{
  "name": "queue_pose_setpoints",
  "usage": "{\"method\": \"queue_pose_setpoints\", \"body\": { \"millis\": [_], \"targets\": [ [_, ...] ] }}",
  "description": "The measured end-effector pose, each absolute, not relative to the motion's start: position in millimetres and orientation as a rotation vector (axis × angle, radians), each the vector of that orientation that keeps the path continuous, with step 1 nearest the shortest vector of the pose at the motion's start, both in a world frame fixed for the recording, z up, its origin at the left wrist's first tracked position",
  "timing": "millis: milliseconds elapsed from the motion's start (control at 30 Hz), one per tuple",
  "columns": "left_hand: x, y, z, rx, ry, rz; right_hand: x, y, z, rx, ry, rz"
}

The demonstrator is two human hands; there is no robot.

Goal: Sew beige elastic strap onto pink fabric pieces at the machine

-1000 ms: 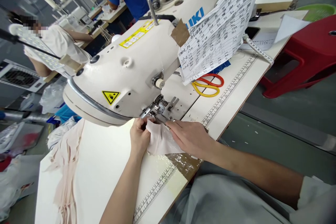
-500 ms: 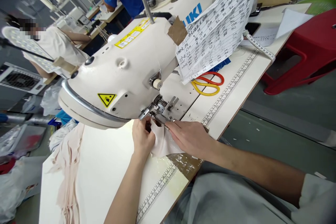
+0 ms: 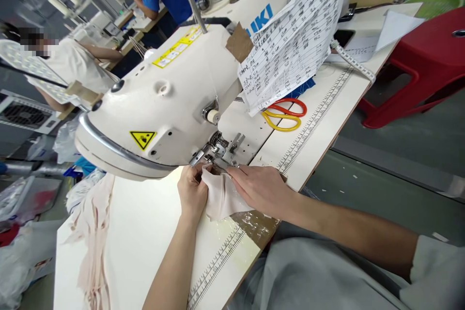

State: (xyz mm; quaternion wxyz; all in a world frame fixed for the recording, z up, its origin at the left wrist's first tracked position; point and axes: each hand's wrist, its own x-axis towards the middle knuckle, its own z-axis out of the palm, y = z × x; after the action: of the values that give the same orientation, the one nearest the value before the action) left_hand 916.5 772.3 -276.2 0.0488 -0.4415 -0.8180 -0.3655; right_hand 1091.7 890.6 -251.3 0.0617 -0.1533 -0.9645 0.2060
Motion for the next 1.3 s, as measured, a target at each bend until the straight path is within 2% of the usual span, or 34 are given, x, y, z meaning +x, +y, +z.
{"method": "queue_pose_setpoints", "body": {
  "millis": [200, 300, 600, 767, 900, 1033, 1300],
  "targets": [
    [917, 775, -279, -1.594, -2.117, -0.829, 1089, 887, -255, -0.458, -2.905, 0.465],
    [921, 776, -279, -1.643, -2.076, -0.728, 1097, 883, -258, -0.474, -2.852, 0.445],
    [940, 768, -253, -1.937, -2.260, -0.512, 1183, 881, -266, -0.317, -2.633, 0.978],
    [964, 772, -259, -1.722, -2.352, -0.360, 1200, 889, -271, -0.282, -2.656, 0.788],
    [975, 771, -270, -1.656, -2.331, -0.429, 1202, 894, -273, -0.190, -2.575, 0.616],
    [971, 763, -273, -1.718, -2.311, -0.513, 1203, 894, -274, -0.150, -2.566, 0.630],
    [968, 760, -273, -1.731, -2.288, -0.454, 1200, 894, -276, -0.189, -2.620, 0.615]
  ]
}}
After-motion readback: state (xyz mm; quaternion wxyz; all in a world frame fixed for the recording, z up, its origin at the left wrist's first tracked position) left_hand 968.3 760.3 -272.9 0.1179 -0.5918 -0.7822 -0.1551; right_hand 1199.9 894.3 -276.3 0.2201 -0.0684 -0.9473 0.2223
